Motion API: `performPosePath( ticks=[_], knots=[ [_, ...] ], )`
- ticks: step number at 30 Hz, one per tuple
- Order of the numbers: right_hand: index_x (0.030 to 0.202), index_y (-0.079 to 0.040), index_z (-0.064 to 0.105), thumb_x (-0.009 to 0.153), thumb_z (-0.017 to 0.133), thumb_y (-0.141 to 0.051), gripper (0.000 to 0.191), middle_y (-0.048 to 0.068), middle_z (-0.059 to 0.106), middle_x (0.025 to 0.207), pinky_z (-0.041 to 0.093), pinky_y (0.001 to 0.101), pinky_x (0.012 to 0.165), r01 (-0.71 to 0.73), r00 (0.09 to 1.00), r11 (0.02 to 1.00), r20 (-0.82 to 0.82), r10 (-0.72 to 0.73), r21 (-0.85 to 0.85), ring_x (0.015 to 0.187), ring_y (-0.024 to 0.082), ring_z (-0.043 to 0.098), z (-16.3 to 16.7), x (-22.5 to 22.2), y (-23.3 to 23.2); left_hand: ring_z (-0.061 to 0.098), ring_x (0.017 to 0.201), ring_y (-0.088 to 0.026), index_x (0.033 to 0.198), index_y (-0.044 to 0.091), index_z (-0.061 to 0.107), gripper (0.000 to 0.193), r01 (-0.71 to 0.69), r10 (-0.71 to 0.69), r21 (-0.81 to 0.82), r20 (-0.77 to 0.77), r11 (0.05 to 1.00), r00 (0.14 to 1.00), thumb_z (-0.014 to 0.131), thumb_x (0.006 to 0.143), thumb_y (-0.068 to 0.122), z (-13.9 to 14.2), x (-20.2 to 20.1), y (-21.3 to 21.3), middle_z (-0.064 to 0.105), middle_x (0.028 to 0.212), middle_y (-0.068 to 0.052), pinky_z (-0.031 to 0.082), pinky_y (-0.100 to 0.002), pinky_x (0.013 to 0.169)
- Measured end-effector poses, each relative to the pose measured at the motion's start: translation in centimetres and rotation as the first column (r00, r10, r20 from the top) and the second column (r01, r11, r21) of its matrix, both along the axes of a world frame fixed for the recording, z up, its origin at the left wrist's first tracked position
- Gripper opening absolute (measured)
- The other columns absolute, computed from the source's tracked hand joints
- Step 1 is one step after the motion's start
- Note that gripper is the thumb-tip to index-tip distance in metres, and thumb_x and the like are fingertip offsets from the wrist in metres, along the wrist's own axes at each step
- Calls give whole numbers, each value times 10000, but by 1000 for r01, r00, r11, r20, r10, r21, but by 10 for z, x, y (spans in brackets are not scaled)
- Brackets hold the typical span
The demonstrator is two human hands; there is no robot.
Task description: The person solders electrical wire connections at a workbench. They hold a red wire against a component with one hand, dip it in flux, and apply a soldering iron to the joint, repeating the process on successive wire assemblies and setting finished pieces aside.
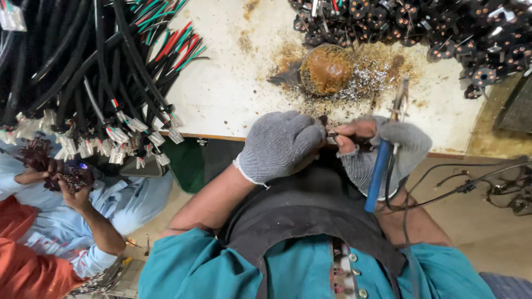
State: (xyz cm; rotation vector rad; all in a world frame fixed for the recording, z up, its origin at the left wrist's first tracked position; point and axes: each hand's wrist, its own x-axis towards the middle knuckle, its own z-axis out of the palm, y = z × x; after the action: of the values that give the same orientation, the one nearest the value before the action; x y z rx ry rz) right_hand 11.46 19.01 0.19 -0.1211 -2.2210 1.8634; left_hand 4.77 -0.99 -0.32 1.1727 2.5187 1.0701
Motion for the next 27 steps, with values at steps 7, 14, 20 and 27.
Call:
performPosePath(
  ticks=[7,14,20,27],
  knots=[
    [1141,-72,405,979,772,-184,416,81,705,1027,596,279,847,-59,993,998,102,60,-18,956,173,720,34,-5,5,605,726,-300,880,194,643,269,20,-35,169,88,985,996,785,742,377,13,-14,-20,573,796,-39,456,-452,631],
    [1127,-40,590,1090,704,-88,129,96,774,1096,603,290,863,-39,993,973,121,12,228,1019,191,764,23,-14,-2,634,648,-284,872,210,703,232,37,-32,-105,44,994,998,769,798,420,11,-20,-4,609,741,-36,457,-452,529],
    [969,-119,655,869,806,-73,186,105,778,959,556,371,737,-221,975,792,133,176,568,828,267,722,17,-14,10,645,653,-283,815,209,661,233,-126,130,-128,21,984,991,794,856,395,5,-16,7,617,731,-40,465,-454,541],
    [975,-100,589,938,904,-90,317,110,770,1034,570,347,796,-187,982,817,75,175,546,928,276,764,17,-18,-2,668,736,-222,994,182,713,272,-205,209,121,-24,971,978,901,797,191,14,-22,-56,669,849,42,497,-391,622]
  ],
)
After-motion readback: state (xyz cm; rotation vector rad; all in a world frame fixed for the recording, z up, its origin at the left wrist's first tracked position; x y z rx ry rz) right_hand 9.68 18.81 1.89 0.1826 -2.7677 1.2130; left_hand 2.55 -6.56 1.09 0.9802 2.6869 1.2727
